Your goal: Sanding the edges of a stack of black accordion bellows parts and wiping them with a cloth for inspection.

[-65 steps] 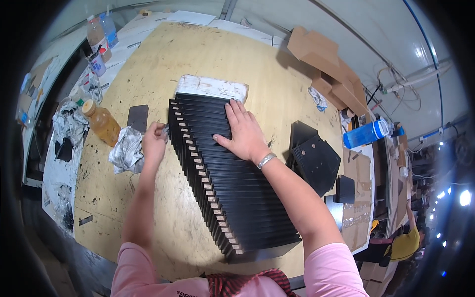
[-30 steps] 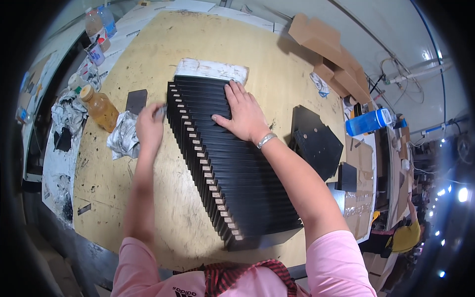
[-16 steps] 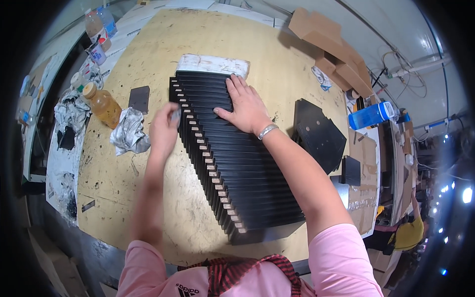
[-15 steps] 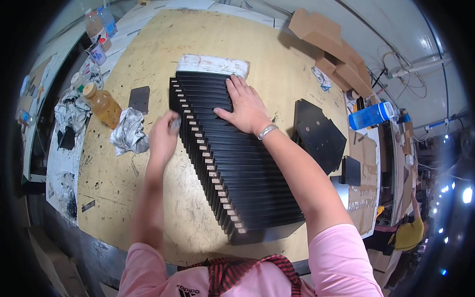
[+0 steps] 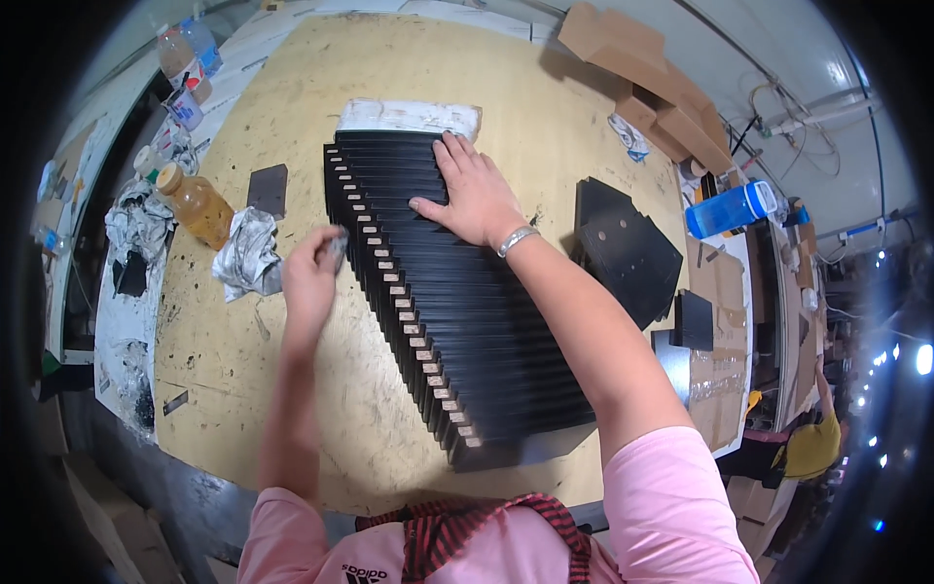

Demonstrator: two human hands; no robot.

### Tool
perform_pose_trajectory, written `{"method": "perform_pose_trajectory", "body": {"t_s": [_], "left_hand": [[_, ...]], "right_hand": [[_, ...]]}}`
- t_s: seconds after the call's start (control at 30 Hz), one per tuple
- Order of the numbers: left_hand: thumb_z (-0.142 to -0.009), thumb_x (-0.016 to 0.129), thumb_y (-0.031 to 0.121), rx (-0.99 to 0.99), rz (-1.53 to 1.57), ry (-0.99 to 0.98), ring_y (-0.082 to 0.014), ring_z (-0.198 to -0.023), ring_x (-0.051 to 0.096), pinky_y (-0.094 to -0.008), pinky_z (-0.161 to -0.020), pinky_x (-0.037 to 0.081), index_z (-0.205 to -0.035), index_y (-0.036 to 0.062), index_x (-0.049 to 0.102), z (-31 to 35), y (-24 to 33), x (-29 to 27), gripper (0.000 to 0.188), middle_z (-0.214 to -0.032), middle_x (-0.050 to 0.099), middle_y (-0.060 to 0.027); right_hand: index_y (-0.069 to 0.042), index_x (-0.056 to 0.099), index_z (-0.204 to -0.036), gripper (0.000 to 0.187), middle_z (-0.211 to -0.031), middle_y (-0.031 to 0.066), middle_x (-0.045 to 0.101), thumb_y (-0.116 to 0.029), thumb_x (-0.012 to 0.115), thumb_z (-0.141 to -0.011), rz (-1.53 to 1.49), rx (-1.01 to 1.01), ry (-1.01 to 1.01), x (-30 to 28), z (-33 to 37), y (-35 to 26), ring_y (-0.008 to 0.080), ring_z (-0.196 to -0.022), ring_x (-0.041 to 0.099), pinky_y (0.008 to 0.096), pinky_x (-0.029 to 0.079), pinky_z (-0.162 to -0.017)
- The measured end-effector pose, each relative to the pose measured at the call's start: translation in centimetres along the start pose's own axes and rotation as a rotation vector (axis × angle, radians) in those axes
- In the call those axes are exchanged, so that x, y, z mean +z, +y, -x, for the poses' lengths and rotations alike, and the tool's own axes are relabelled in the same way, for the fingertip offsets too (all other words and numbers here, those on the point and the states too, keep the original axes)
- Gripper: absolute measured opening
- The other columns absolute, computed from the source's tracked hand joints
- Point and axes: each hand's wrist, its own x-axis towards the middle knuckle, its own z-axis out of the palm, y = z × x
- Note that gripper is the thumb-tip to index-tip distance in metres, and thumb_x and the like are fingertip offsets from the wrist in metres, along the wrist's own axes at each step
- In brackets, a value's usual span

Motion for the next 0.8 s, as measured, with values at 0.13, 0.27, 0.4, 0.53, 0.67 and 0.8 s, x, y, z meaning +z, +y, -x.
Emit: {"method": "perform_pose_trajectory", "body": {"t_s": [0.13, 0.27, 0.4, 0.53, 0.67, 0.8], "left_hand": [[-0.086, 0.066, 0.001, -0.047, 0.208, 0.124, -0.0335, -0.087, 0.065, -0.0445, -0.076, 0.050, -0.105, 0.0143, 0.067, -0.6, 2.4, 0.4, 0.023, -0.091, 0.066, -0.0123], [-0.086, 0.069, 0.006, -0.176, -0.043, -0.058, -0.0318, -0.088, 0.066, -0.0424, -0.076, 0.051, -0.111, 0.0166, 0.067, 1.5, 1.3, 0.2, 0.027, -0.096, 0.069, -0.0110], [-0.086, 0.069, 0.007, -0.112, 0.084, 0.064, -0.0328, -0.093, 0.065, -0.0416, -0.079, 0.050, -0.113, 0.0144, 0.065, -0.1, 3.9, -0.6, 0.028, -0.099, 0.068, -0.0110], [-0.088, 0.067, 0.004, -0.072, -0.061, 0.058, -0.0255, -0.085, 0.064, -0.0371, -0.075, 0.050, -0.114, 0.0113, 0.061, 1.6, 3.3, 0.9, 0.028, -0.094, 0.067, -0.0095], [-0.089, 0.064, 0.006, -0.143, -0.094, -0.060, -0.0268, -0.083, 0.066, -0.0396, -0.073, 0.051, -0.116, 0.0116, 0.061, 3.1, 1.0, 0.9, 0.027, -0.090, 0.068, -0.0102], [-0.092, 0.063, 0.011, -0.218, 0.028, -0.003, -0.0349, -0.090, 0.068, -0.0462, -0.078, 0.051, -0.115, 0.0132, 0.061, 1.5, 5.2, -0.6, 0.023, -0.094, 0.070, -0.0127]], "right_hand": [[0.003, 0.033, -0.153, 0.095, -0.161, 0.0218, 0.028, -0.065, 0.053, -0.090, -0.010, -0.010, 0.005, -0.1, -0.2, -0.2, 0.0330, -0.150, 0.027, 0.0436, 0.026, -0.120], [0.003, 0.033, -0.152, 0.095, -0.161, 0.0212, 0.029, -0.066, 0.053, -0.090, -0.014, -0.005, 0.013, 0.3, 0.0, 0.6, 0.0327, -0.150, 0.027, 0.0437, 0.026, -0.121], [0.004, 0.033, -0.152, 0.092, -0.160, 0.0229, 0.029, -0.062, 0.055, -0.091, -0.030, -0.002, 0.018, -0.5, -0.2, -0.3, 0.0357, -0.148, 0.029, 0.0434, 0.025, -0.121], [0.003, 0.034, -0.152, 0.096, -0.161, 0.0215, 0.029, -0.067, 0.053, -0.090, -0.017, -0.011, 0.017, 0.2, -0.4, 0.0, 0.0330, -0.150, 0.027, 0.0432, 0.027, -0.120], [0.003, 0.035, -0.152, 0.096, -0.160, 0.0214, 0.030, -0.068, 0.053, -0.089, 0.000, -0.005, 0.031, 0.3, -0.1, 0.8, 0.0327, -0.150, 0.027, 0.0428, 0.026, -0.121], [0.002, 0.035, -0.152, 0.097, -0.161, 0.0205, 0.029, -0.069, 0.053, -0.089, -0.023, -0.010, 0.036, 0.6, -0.5, 0.0, 0.0333, -0.150, 0.028, 0.0422, 0.026, -0.121]]}}
